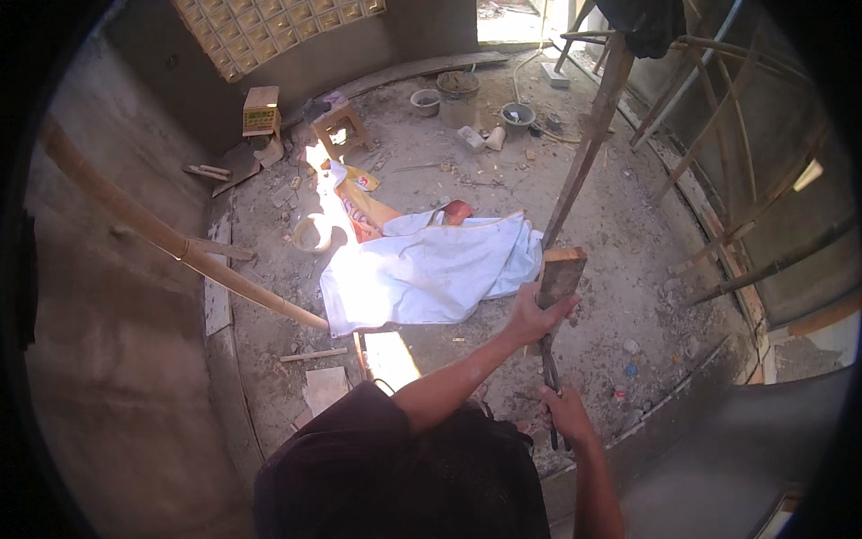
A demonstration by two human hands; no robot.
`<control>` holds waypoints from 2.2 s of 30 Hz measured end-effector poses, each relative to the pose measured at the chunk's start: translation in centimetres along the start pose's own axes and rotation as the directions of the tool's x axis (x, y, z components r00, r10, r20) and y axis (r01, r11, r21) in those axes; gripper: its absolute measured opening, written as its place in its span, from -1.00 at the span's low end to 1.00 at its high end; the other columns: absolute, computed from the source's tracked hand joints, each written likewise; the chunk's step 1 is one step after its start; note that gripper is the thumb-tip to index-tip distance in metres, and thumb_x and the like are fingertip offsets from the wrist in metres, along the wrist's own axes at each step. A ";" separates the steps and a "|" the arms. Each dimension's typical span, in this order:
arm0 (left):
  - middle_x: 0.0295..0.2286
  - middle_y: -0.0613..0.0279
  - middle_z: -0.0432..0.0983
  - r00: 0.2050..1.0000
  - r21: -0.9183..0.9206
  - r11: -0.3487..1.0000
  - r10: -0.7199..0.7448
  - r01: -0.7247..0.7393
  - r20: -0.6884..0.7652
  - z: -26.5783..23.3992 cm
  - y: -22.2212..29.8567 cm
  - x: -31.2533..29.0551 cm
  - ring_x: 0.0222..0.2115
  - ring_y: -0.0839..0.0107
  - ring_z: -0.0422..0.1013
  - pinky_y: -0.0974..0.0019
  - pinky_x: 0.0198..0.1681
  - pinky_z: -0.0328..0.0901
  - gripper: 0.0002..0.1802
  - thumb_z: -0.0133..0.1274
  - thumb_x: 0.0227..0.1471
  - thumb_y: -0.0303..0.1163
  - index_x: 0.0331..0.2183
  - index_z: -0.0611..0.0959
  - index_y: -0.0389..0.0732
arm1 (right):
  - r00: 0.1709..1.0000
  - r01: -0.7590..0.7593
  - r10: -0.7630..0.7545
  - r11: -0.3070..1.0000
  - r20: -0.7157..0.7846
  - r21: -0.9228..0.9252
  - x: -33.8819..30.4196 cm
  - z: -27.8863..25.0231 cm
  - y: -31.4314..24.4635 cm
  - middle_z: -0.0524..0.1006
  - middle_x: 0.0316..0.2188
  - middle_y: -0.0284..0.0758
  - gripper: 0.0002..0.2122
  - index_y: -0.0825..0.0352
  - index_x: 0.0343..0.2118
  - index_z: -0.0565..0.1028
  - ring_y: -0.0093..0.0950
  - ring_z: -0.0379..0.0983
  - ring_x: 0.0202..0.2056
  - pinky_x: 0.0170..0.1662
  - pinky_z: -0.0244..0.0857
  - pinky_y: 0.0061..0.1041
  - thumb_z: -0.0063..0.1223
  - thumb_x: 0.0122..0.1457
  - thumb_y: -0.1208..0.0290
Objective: The person holds a wood plank against a wall and uses a hammer to nail it into place, checking the alignment by hand.
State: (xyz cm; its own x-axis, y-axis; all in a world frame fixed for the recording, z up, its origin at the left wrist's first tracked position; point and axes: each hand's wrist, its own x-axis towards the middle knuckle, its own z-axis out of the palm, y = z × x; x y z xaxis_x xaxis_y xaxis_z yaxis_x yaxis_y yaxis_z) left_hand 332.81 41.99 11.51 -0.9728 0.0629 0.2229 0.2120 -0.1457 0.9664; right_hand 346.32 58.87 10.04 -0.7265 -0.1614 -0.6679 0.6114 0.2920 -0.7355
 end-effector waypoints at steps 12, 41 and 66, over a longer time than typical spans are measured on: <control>-0.60 0.24 0.47 0.812 -0.723 0.669 -0.512 0.172 -0.280 -9.5 -4.5 6.8 -0.63 0.37 0.46 0.24 -0.54 0.41 -0.63 0.20 0.14 -0.12 -0.38 0.54 -0.26 | 0.760 0.479 -0.636 0.687 -0.134 -0.546 -1.0 3.6 0.7 0.41 -0.59 -0.19 -0.81 0.43 -0.30 0.37 -0.28 0.41 -0.52 -0.40 0.27 -0.21 -0.01 0.28 0.38; -0.32 0.07 0.64 0.751 -0.262 0.710 -0.565 0.653 0.342 15.5 -6.7 10.2 -0.29 0.33 0.55 0.26 -0.22 0.45 -0.63 0.16 0.18 -0.15 -0.30 0.66 -0.32 | 0.924 0.326 -0.314 0.945 -0.221 0.021 4.5 -18.1 0.4 0.53 -0.51 -0.28 -0.68 0.45 -0.11 0.45 -0.50 0.49 -0.52 -0.39 0.38 -0.44 -0.07 0.35 0.23; -0.45 0.32 0.62 0.945 0.077 0.980 -0.153 0.182 -0.290 27.1 -16.0 35.0 -0.43 0.57 0.46 0.42 -0.31 0.33 -0.71 0.23 0.14 -0.22 -0.32 0.71 -0.29 | 0.899 0.030 -0.017 0.999 0.437 -0.023 24.0 -45.0 -15.0 0.54 -0.26 -0.25 -0.69 0.47 -0.21 0.48 -0.46 0.57 -0.30 -0.31 0.51 -0.40 -0.08 0.36 0.24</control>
State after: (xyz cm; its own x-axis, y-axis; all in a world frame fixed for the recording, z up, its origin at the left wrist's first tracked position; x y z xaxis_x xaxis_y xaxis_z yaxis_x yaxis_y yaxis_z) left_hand 297.92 73.27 7.27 -0.9785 -0.2049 0.0255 0.0375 -0.0550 0.9978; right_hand 305.62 93.05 10.09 -0.5265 -0.5621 -0.6379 0.5817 0.3090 -0.7524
